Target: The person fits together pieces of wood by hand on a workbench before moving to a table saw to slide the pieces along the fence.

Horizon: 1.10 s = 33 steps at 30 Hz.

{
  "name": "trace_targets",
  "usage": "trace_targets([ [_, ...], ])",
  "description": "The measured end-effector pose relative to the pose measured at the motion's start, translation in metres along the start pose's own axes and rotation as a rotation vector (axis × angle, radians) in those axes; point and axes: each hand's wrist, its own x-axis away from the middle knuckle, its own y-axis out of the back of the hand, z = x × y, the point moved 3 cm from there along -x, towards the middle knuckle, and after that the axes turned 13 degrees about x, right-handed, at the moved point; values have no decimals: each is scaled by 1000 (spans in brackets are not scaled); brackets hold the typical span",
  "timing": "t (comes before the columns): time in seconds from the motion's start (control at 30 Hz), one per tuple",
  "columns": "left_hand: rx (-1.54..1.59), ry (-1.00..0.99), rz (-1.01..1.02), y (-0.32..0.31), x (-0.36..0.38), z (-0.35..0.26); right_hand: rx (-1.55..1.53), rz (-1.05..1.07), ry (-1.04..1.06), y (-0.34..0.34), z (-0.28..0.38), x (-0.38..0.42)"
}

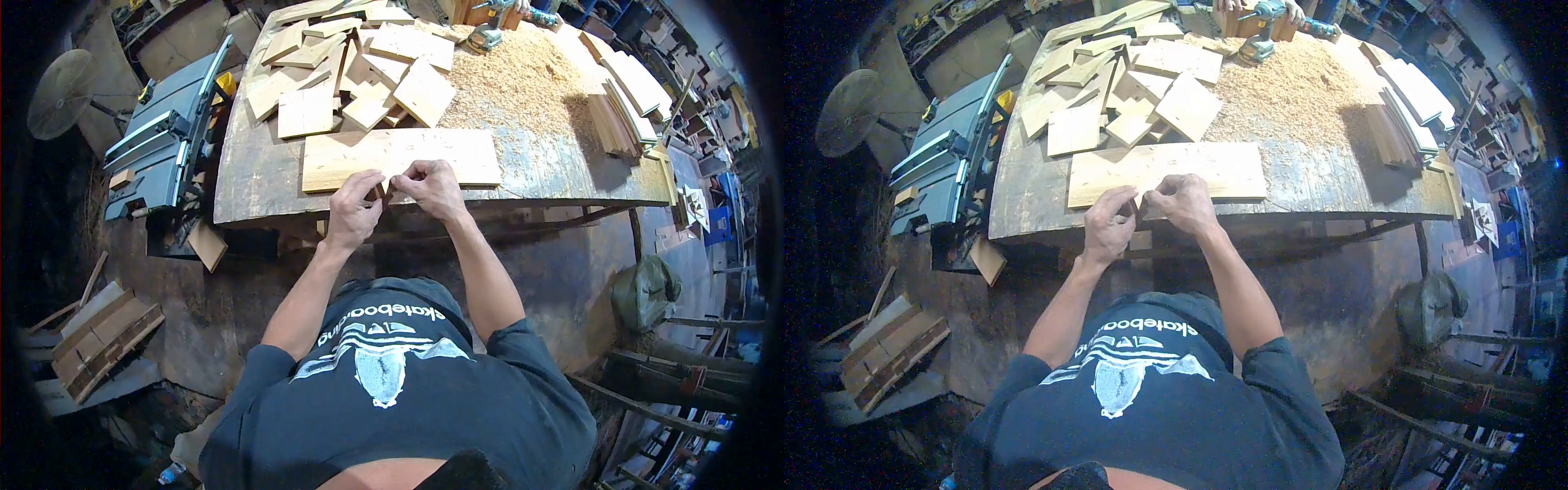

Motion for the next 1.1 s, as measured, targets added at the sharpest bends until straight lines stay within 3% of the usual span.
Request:
trace_targets([
  [0.13, 38, 44, -53, 2, -2, 2, 181, 98, 61, 1, -6, 9],
  [0.33, -53, 7, -81, 5, -2, 1, -100, -68, -6, -27, -48, 34],
  [0.47, -63, 249, -92, 6, 1, 14, 69, 116, -76, -65, -84, 65],
  [0.5, -30, 348, -100, 6, 2, 18, -9, 46, -20, -76, -93, 75],
  [0.6, -27, 315, -111, 6, 3, 7, 32, 157, -154, -85, -105, 95],
  [0.87, 8, 277, -202, 4, 5, 12, -24, 130, -232, -65, -102, 88],
  [0.93, 68, 467, -167, 7, 10, 33, -3, 122, -215, -65, -104, 86],
  [1.1, -84, 265, -195, 21, -7, 61, 2, 144, -220, -64, -105, 90],
])
